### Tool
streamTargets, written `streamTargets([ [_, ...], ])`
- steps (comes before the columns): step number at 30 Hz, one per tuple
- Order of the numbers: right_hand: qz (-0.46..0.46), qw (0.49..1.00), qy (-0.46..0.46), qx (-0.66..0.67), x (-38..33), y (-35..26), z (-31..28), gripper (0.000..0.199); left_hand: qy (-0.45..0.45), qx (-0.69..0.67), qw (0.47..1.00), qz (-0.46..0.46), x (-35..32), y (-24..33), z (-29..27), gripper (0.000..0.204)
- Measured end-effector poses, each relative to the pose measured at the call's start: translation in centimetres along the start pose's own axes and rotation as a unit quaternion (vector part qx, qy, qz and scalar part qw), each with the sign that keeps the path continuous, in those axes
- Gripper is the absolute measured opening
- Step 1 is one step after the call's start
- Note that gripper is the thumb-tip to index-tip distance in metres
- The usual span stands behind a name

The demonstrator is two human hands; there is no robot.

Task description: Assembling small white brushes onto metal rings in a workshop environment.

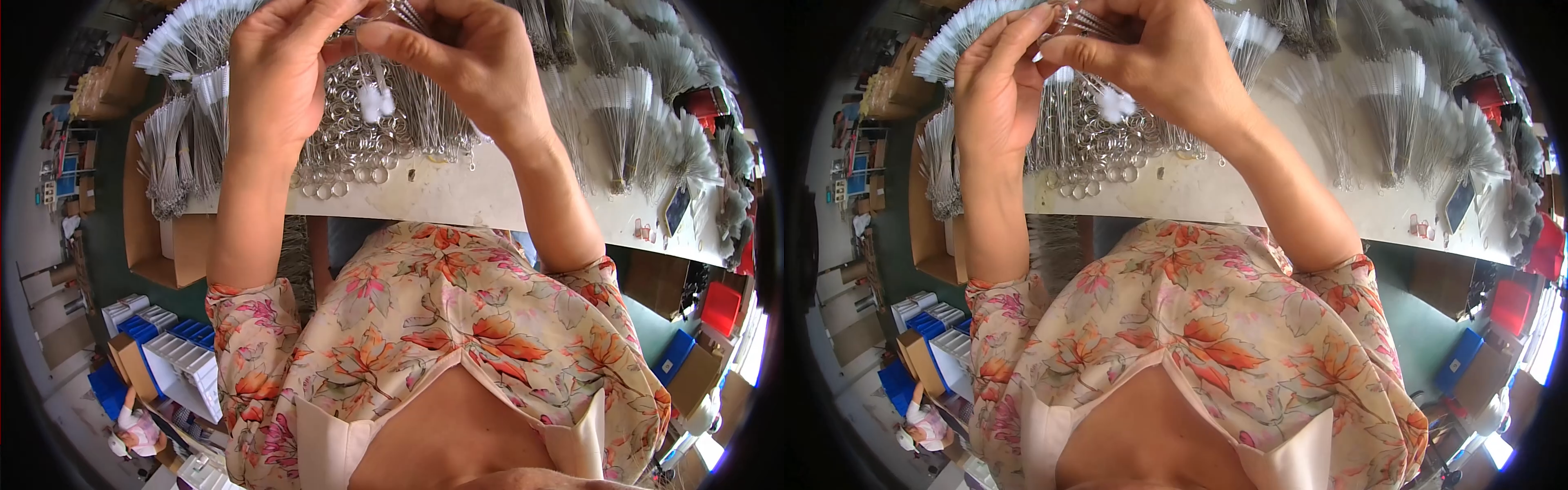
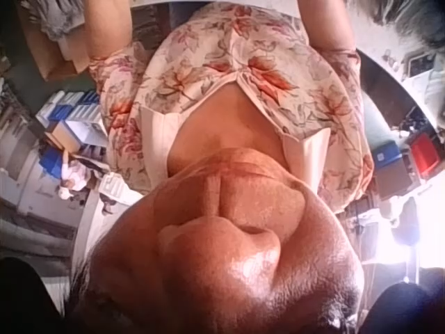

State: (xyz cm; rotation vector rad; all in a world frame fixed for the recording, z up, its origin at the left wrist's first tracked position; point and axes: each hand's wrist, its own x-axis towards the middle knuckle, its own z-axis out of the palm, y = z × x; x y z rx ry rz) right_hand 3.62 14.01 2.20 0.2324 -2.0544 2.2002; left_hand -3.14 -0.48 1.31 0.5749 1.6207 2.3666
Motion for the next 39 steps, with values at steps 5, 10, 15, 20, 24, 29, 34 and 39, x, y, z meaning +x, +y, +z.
streamTargets([
  [5,0.011,1.000,0.024,-0.013,1.7,0.8,0.2,0.017,-0.017,-0.102,0.992,-0.076,-0.6,0.1,-0.5,0.016],
  [10,0.052,0.993,0.015,0.103,3.5,2.1,-1.1,0.020,-0.108,-0.082,0.985,-0.105,-1.5,-1.0,-2.8,0.029],
  [15,0.065,0.970,-0.011,0.235,4.1,3.0,-0.4,0.015,-0.074,-0.007,0.994,-0.080,-3.5,-1.8,-3.3,0.021],
  [20,0.074,0.993,0.016,0.088,3.1,2.7,1.1,0.016,-0.033,0.077,0.996,-0.019,-5.0,-2.6,-4.3,0.015],
  [24,0.005,0.996,-0.007,0.093,2.4,3.0,1.9,0.022,-0.023,0.211,0.973,0.086,-6.6,-2.7,-4.9,0.016],
  [29,-0.082,0.996,-0.012,0.021,1.3,2.6,3.1,0.021,-0.060,-0.036,0.996,-0.050,-8.7,-1.5,-5.3,0.014],
  [34,-0.276,0.946,-0.070,-0.157,1.3,2.2,4.3,0.022,-0.058,-0.033,0.998,-0.015,-9.9,-2.1,-6.0,0.012],
  [39,-0.402,0.873,-0.081,-0.263,1.4,2.7,5.8,0.018,0.068,0.074,0.995,0.023,-10.8,-2.5,-5.7,0.009],
])
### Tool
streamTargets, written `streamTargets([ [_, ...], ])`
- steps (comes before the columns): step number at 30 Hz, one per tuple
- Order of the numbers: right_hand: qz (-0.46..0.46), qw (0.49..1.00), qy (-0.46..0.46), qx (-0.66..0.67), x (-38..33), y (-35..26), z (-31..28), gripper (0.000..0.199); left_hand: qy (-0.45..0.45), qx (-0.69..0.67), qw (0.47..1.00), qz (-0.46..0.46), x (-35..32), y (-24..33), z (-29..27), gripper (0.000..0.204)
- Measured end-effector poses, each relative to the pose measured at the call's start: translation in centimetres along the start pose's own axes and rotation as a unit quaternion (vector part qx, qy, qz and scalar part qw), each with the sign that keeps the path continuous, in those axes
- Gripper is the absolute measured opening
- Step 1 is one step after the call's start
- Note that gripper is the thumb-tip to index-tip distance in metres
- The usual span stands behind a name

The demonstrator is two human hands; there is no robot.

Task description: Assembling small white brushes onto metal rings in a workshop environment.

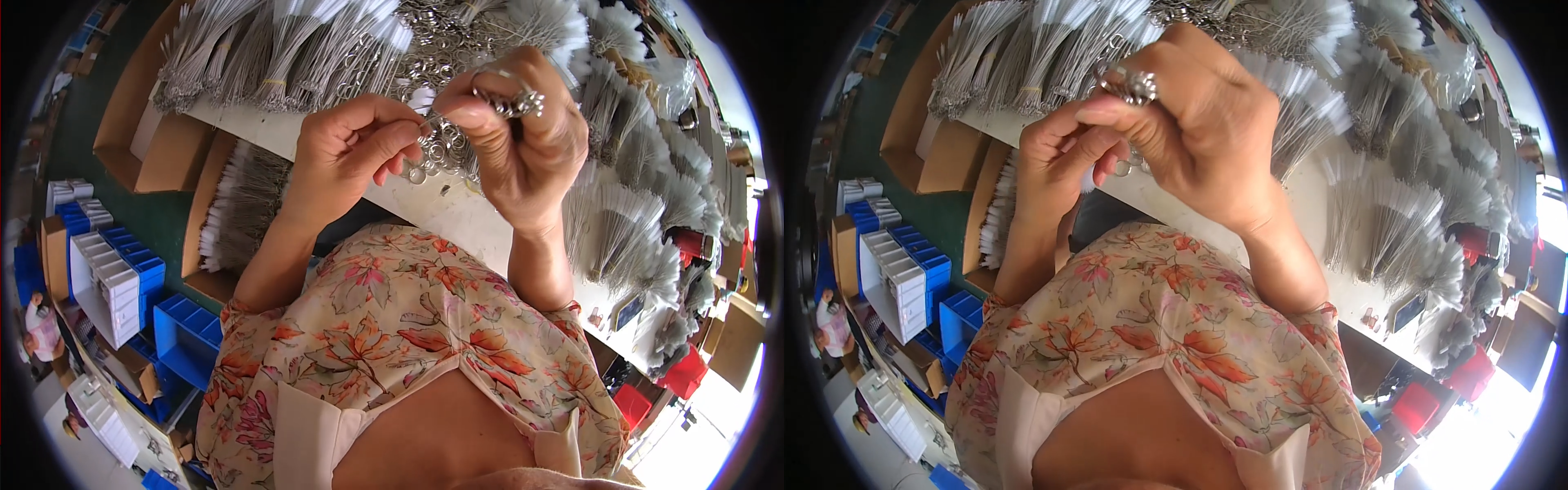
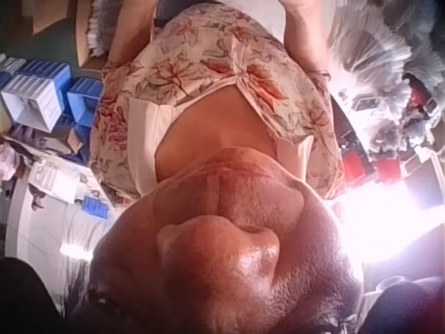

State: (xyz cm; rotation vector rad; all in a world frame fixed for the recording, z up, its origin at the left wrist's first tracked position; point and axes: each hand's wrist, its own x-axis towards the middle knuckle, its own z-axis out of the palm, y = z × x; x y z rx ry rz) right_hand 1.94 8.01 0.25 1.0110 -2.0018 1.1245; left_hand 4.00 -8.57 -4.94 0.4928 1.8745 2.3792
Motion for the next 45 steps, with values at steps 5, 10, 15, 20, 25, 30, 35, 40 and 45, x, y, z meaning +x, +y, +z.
streamTargets([
  [5,-0.010,0.998,-0.008,-0.059,-0.2,-0.7,2.6,0.016,0.042,0.013,0.999,0.026,-0.1,-1.6,-0.9,0.007],
  [10,-0.017,0.998,-0.037,0.039,1.3,-1.0,2.4,0.022,0.060,0.233,0.938,0.249,-1.4,-0.8,-3.5,0.028],
  [15,0.071,0.860,-0.013,0.505,1.3,-2.6,7.7,0.016,0.111,0.324,0.895,0.285,-4.2,1.3,-3.7,0.071],
  [20,0.073,0.826,-0.169,0.533,0.3,-3.1,11.1,0.017,-0.008,0.258,0.966,0.005,-7.6,2.3,-7.9,0.048],
  [25,0.224,0.871,-0.203,0.387,-2.1,-2.2,10.7,0.024,0.001,0.431,0.900,-0.060,-11.3,-2.6,-13.5,0.024],
  [30,0.304,0.839,-0.247,0.377,-5.5,-0.2,8.6,0.020,-0.166,0.665,0.645,-0.338,-19.1,-11.8,-25.3,0.022],
  [35,0.389,0.818,-0.205,0.371,-7.8,1.3,7.4,0.011,-0.179,0.759,0.492,-0.387,-24.3,-12.5,-26.8,0.028],
  [40,0.426,0.791,-0.158,0.410,-8.5,1.7,6.2,0.009,-0.199,0.488,0.781,-0.336,-13.9,-8.6,-16.9,0.029],
  [45,0.423,0.821,-0.113,0.365,-8.4,3.1,2.0,0.008,-0.368,0.230,0.880,-0.193,-2.1,-0.3,-12.9,0.031],
])
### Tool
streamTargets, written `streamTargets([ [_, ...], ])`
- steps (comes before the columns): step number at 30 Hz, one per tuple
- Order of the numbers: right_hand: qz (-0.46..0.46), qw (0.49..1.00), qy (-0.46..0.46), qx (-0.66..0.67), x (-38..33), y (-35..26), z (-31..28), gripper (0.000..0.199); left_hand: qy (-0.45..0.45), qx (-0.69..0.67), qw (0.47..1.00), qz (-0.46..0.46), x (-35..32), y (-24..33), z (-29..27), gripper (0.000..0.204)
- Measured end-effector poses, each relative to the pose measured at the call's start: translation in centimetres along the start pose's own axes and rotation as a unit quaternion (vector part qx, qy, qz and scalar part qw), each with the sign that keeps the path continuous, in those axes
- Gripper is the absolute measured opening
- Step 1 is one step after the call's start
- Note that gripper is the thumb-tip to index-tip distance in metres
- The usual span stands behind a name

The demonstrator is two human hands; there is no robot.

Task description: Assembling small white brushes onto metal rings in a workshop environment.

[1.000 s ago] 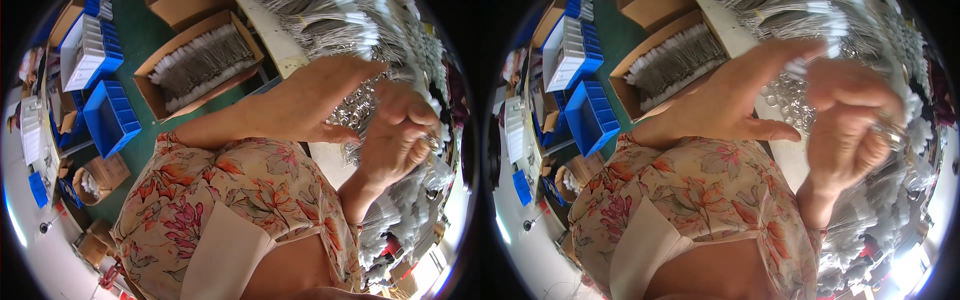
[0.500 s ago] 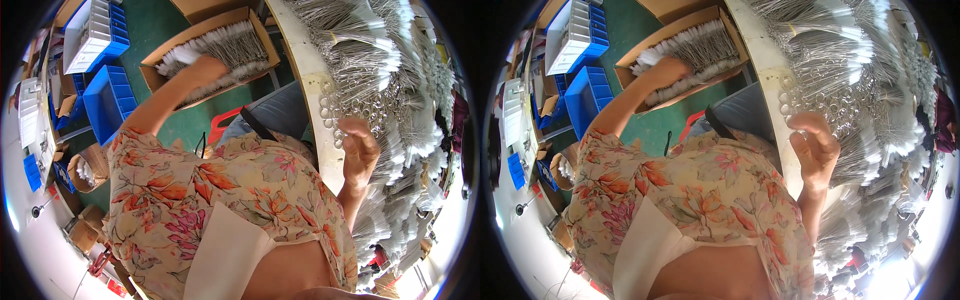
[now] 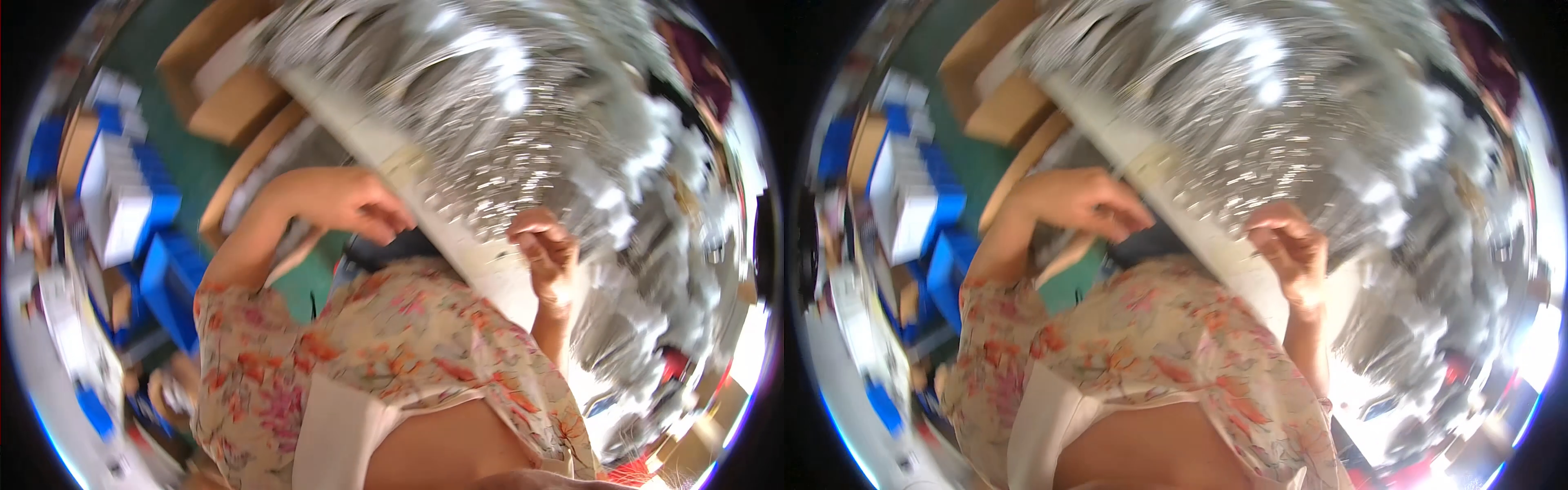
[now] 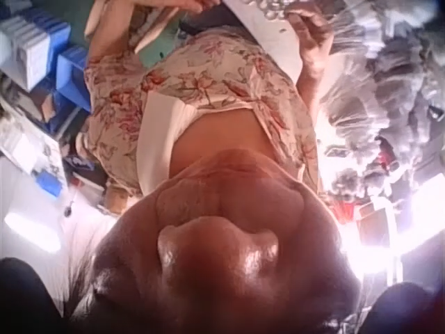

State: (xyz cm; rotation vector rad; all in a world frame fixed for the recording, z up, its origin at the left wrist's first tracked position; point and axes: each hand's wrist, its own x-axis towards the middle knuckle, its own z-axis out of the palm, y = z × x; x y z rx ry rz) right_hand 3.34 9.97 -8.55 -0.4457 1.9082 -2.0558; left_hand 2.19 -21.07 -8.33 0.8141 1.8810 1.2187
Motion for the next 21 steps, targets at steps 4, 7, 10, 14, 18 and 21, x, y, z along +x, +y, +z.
streamTargets([
  [4,-0.020,0.995,0.101,0.012,-1.1,-1.1,-4.6,0.008,0.035,-0.022,0.999,0.022,5.2,6.2,-8.9,0.028],
  [7,-0.026,0.982,0.187,0.028,-3.3,-1.7,-8.7,0.007,0.171,0.093,0.981,0.010,13.3,4.3,-17.4,0.029],
  [10,-0.049,0.965,0.255,0.023,-4.6,-3.3,-11.8,0.011,0.323,0.134,0.933,-0.082,20.0,-0.9,-27.7,0.024],
  [14,-0.032,0.945,0.324,-0.028,-3.6,-4.1,-15.3,0.014,0.387,0.251,0.881,-0.107,26.7,-6.0,-33.3,0.023],
  [18,-0.004,0.933,0.349,-0.091,-1.5,-4.3,-19.5,0.018,0.345,0.418,0.838,-0.060,31.3,-4.9,-29.5,0.025],
  [21,0.006,0.920,0.342,-0.190,2.1,-3.6,-22.4,0.019,0.304,0.478,0.821,-0.067,31.1,-4.6,-28.0,0.021],
])
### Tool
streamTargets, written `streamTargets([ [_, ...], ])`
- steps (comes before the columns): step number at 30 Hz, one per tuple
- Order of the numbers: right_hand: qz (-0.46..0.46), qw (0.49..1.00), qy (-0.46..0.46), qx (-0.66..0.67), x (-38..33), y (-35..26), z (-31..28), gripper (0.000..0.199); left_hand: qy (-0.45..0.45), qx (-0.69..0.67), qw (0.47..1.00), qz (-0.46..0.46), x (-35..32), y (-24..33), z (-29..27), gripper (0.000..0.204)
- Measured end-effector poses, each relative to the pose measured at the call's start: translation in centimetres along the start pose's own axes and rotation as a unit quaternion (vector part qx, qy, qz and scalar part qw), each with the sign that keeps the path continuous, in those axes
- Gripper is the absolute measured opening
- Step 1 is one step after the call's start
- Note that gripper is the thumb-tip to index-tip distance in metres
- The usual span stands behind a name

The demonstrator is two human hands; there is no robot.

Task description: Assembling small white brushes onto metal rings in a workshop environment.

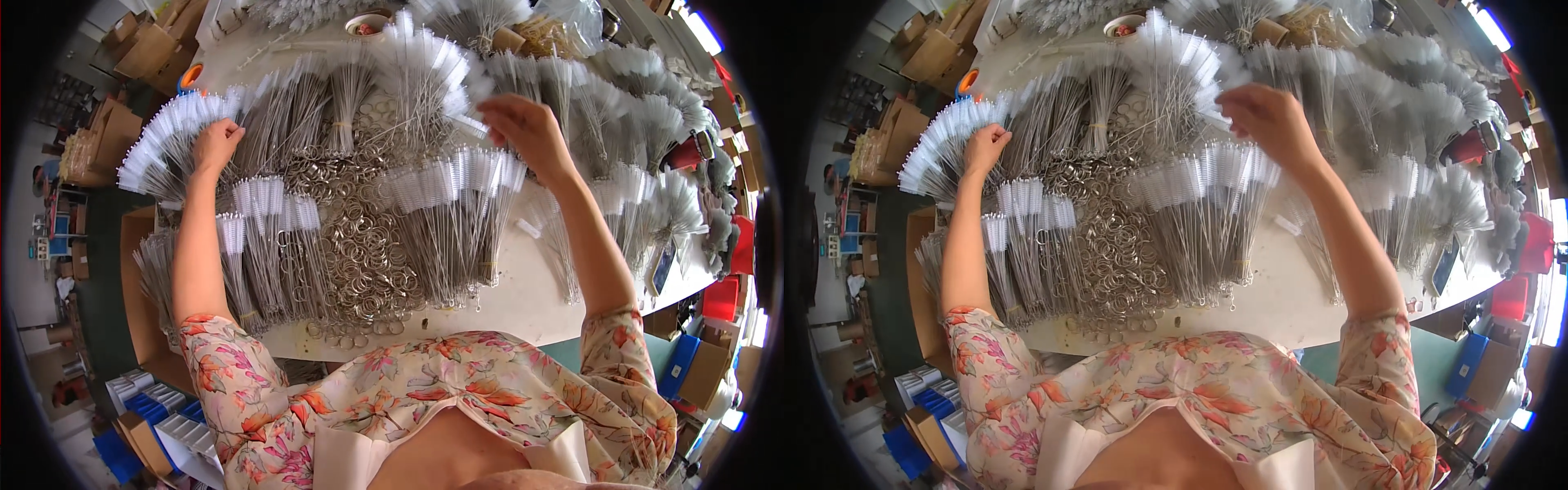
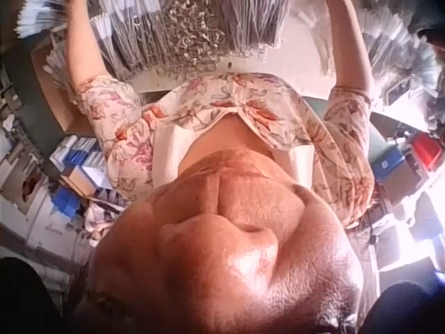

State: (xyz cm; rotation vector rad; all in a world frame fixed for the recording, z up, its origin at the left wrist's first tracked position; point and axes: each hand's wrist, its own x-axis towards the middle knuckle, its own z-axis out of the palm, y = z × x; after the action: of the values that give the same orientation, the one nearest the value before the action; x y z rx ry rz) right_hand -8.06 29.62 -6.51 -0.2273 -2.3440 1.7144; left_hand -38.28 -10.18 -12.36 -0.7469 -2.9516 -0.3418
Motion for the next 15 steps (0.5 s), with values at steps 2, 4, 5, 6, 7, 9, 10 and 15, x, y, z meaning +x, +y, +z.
streamTargets([
  [2,0.009,0.995,0.026,-0.099,3.2,0.0,1.4,0.019,0.018,0.015,1.000,-0.007,-0.9,-1.0,-0.2,0.019],
  [4,0.028,0.988,0.052,-0.142,6.1,1.0,2.8,0.020,0.043,0.017,0.999,-0.025,-0.6,-1.1,0.0,0.019],
  [5,0.049,0.985,0.048,-0.157,7.2,1.4,3.5,0.023,0.044,0.025,0.998,-0.034,-0.6,-1.2,-0.2,0.019],
  [6,0.045,0.987,0.041,-0.151,8.4,2.2,4.3,0.023,0.051,0.004,0.997,-0.053,-0.5,-1.3,-0.3,0.019],
  [7,0.056,0.983,0.052,-0.164,9.3,3.1,5.0,0.025,0.057,-0.020,0.996,-0.069,-0.4,-1.1,-0.4,0.018],
  [9,0.053,0.985,0.082,-0.146,10.3,3.8,6.6,0.026,0.086,-0.064,0.991,-0.076,-1.0,-0.8,-1.3,0.018],
  [10,0.054,0.985,0.079,-0.143,10.4,3.7,7.2,0.026,0.114,-0.111,0.984,-0.079,-1.2,-0.4,-1.9,0.017],
  [15,-0.005,0.979,0.176,-0.107,10.1,1.6,8.0,0.021,0.120,-0.376,0.909,-0.134,-0.7,5.0,-2.8,0.026],
])
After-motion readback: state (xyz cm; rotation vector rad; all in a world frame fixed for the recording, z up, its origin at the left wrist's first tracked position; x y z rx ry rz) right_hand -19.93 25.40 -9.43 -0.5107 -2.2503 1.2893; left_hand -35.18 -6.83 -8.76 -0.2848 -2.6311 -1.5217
